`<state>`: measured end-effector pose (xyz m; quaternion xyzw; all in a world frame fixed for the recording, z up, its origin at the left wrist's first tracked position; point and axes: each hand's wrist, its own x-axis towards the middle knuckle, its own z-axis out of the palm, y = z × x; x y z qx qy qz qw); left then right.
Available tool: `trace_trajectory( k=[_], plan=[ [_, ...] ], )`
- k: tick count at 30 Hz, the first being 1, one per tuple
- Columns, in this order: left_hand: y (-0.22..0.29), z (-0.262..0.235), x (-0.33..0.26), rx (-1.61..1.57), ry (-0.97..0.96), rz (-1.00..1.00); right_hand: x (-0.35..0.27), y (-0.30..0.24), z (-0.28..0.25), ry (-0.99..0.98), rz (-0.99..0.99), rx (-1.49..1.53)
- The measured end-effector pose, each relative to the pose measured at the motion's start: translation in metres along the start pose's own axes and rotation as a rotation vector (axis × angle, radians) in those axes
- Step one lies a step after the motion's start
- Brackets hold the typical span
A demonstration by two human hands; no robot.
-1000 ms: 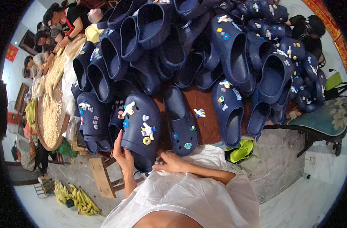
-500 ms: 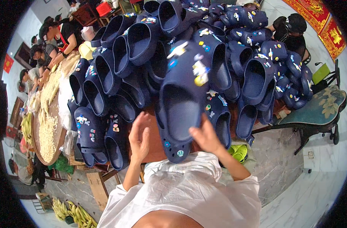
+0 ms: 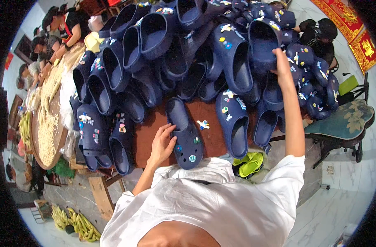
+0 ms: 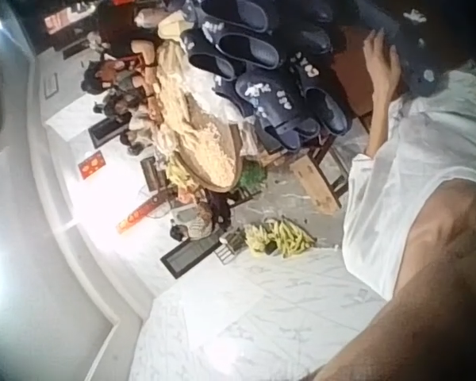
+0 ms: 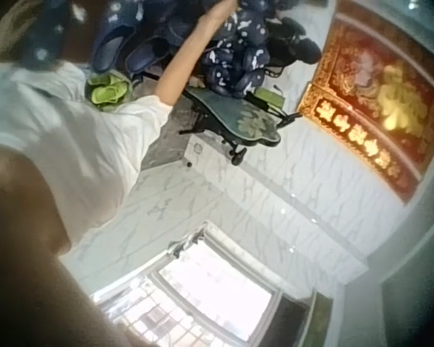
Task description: Attaching decorative shoe charms into the holes of blue clog-style shoes.
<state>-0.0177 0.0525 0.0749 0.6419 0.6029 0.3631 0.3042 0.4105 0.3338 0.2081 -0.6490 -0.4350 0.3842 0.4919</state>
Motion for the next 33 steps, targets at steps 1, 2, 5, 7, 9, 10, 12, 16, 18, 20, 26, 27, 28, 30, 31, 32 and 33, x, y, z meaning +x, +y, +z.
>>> trace_trajectory(
  k=[1,2,5,7,9,10,12,16,18,20,26,27,28,30,31,32,33],
  plan=[
    [-0.002,0.001,0.002,0.021,0.016,0.06,0.023,0.001,-0.004,-0.005,0.042,-0.025],
    [-0.005,0.001,0.001,0.043,0.036,0.111,0.035,-0.003,-0.001,0.029,0.033,-0.085],
    [0.002,-0.001,0.002,0.037,0.028,0.088,0.083,0.002,-0.012,0.007,0.035,-0.221],
    [0.0,0.001,0.003,0.044,0.04,0.093,0.09,-0.004,0.003,0.013,0.058,-0.238],
    [0.001,0.0,0.008,0.04,0.007,0.065,0.115,0.009,0.001,-0.005,0.084,-0.207],
    [0.002,-0.001,0.008,0.047,-0.01,0.057,0.119,0.012,0.008,-0.019,0.089,-0.165],
    [-0.002,0.003,0.008,0.064,0.018,0.05,0.124,0.016,0.014,-0.029,0.082,-0.096],
    [0.0,0.004,0.018,0.123,-0.012,0.203,0.124,0.037,0.004,0.03,-0.173,-0.294],
    [-0.006,0.006,0.021,0.102,-0.086,0.238,0.108,0.043,-0.002,0.153,-0.347,-0.537],
    [-0.002,0.004,0.022,0.088,-0.046,0.207,0.046,0.026,0.03,0.153,-0.683,-0.273],
    [0.014,-0.001,0.007,0.062,-0.052,0.18,-0.178,0.025,0.081,-0.498,-0.381,-0.28],
    [0.02,-0.003,0.003,0.058,-0.059,0.176,-0.204,0.034,0.086,-0.589,-0.284,-0.292],
    [0.027,-0.006,-0.002,-0.003,-0.068,0.107,-0.221,0.046,0.088,-0.682,-0.319,-0.347],
    [0.036,-0.008,-0.014,-0.066,-0.079,0.03,-0.248,0.068,0.09,-0.765,-0.164,-0.322],
    [0.04,-0.009,-0.02,-0.142,-0.038,-0.037,-0.257,0.078,0.089,-0.764,-0.169,-0.327],
    [0.042,-0.007,-0.027,-0.216,0.007,-0.107,-0.265,0.087,0.089,-0.768,-0.176,-0.333],
    [0.044,-0.003,-0.034,-0.198,0.107,-0.075,-0.27,0.093,0.09,-0.772,-0.169,-0.335]
  ],
)
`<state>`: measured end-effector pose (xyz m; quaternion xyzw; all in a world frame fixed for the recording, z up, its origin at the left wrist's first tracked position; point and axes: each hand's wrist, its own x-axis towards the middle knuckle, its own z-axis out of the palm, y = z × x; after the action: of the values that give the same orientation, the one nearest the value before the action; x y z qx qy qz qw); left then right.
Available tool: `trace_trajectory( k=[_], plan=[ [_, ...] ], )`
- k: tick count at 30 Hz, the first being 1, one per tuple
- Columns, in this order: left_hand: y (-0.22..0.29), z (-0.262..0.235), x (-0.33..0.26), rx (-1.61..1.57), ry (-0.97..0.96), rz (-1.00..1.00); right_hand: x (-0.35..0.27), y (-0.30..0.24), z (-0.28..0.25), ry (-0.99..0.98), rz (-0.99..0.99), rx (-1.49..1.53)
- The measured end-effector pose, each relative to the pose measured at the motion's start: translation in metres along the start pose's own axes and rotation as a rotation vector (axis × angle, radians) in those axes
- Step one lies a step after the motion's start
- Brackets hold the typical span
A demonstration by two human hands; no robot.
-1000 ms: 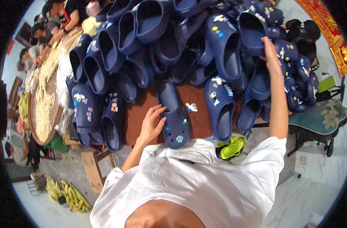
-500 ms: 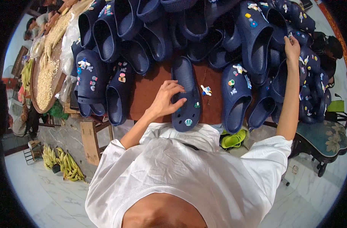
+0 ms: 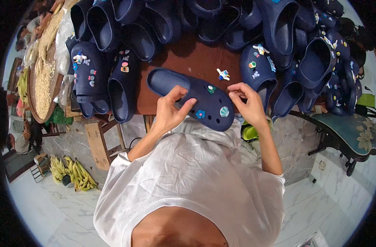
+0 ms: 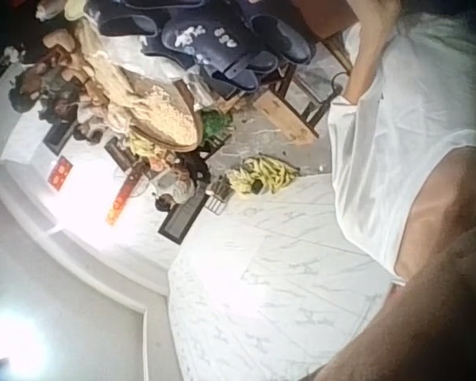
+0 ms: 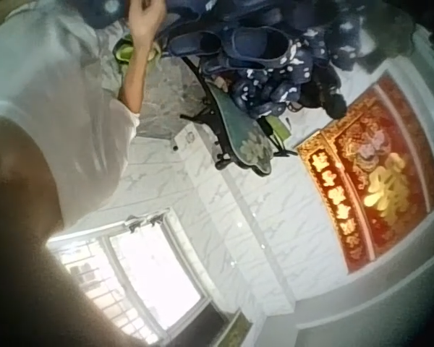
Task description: Attaching decorative shoe charms into the holes of blue clog-style shoes.
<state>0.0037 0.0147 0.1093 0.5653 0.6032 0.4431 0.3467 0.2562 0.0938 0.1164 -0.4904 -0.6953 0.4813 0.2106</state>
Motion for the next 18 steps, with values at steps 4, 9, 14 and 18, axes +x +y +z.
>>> trace_trajectory(
  k=[4,9,14,18],
  plan=[
    [-0.013,0.005,-0.026,-0.1,0.163,-0.197,-0.005,0.016,0.027,0.075,0.052,0.115],
    [-0.038,0.004,-0.04,-0.388,0.301,-0.262,0.016,0.007,0.061,0.084,-0.052,0.145],
    [-0.04,0.001,-0.034,-0.65,0.329,-0.36,0.053,0.017,0.086,0.129,-0.251,-0.101],
    [-0.043,0.004,-0.034,-0.798,0.273,-0.508,0.065,0.025,0.091,0.149,-0.267,-0.153]
  ],
)
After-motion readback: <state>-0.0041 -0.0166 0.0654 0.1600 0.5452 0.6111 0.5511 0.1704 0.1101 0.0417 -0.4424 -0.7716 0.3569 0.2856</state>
